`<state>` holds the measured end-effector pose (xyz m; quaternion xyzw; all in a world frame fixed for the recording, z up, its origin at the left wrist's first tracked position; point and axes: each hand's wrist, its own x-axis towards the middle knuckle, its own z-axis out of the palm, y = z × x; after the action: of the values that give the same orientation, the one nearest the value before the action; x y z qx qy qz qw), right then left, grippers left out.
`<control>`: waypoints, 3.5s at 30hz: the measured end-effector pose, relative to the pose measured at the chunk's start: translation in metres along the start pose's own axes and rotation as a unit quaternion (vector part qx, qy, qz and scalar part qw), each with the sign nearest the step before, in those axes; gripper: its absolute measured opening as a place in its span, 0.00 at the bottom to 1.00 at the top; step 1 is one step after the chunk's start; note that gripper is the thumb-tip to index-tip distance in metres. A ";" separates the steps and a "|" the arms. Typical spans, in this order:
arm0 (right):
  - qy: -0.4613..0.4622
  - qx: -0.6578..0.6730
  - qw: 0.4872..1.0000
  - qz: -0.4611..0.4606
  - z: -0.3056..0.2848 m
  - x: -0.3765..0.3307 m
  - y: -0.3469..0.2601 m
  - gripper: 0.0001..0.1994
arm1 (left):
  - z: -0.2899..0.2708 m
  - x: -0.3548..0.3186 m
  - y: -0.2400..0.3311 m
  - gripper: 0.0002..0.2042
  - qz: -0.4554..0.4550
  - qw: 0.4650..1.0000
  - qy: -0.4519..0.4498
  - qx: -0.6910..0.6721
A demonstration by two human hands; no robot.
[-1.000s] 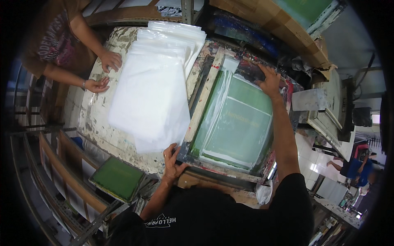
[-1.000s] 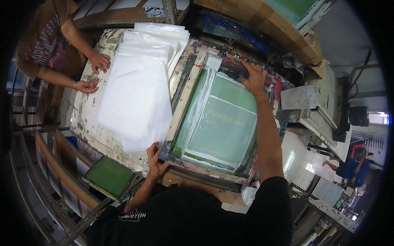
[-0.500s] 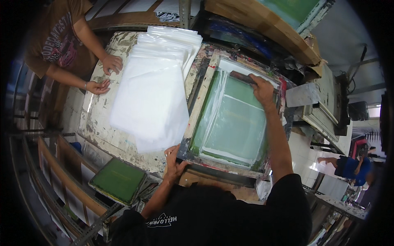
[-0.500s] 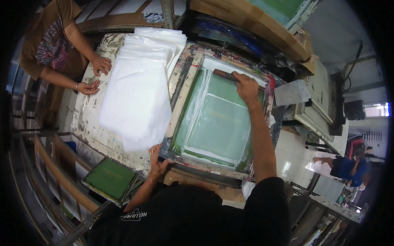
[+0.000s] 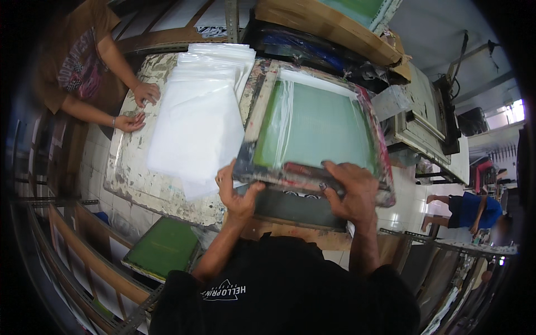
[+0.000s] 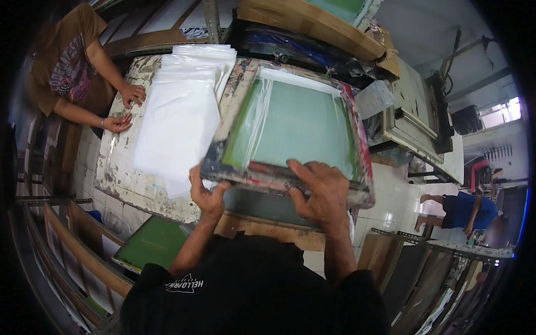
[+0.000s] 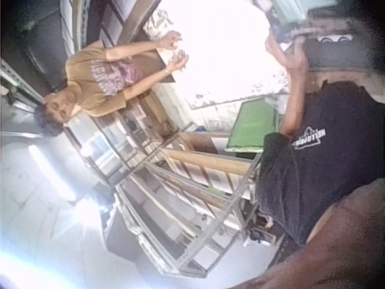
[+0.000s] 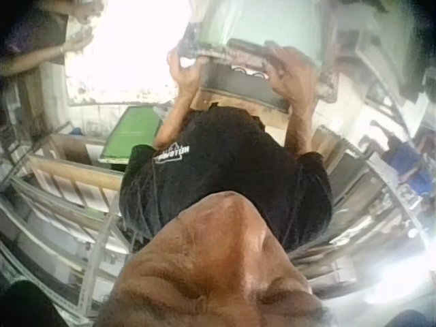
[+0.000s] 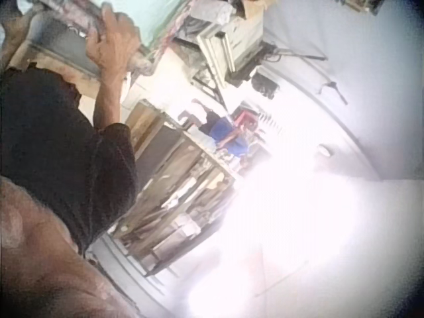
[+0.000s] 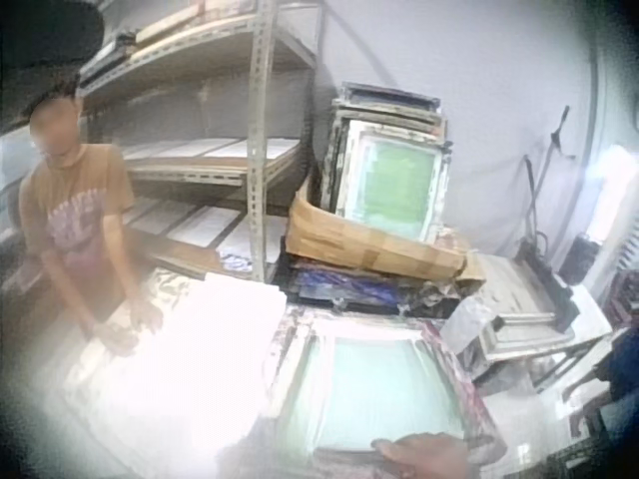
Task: The person performs screen printing by placing white sheets under a screen, applying green ink with a squeegee, and lifting the screen to reveal printed sheets. A coworker assists by stacking the printed sheets. The process is repeated for multiple sheets.
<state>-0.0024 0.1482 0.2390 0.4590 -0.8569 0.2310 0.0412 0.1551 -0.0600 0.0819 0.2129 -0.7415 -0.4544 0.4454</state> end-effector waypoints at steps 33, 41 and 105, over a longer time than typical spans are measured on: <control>0.108 0.013 0.994 0.015 -0.128 0.186 0.029 0.20 | 0.238 0.174 -0.128 0.07 -0.064 0.984 -0.151 0.076; 0.105 0.021 0.994 -0.009 -0.129 0.192 0.064 0.24 | 0.063 0.191 -0.157 0.05 -0.197 0.978 0.064 0.038; 0.038 0.071 0.996 0.030 -0.120 0.194 0.089 0.26 | -0.062 -0.011 -0.143 0.02 -0.252 0.967 -0.038 -0.003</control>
<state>-0.2029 0.0933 0.3689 0.4253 -0.8497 0.3099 0.0339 0.2010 -0.1532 -0.0354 0.3747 -0.6788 -0.5618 0.2885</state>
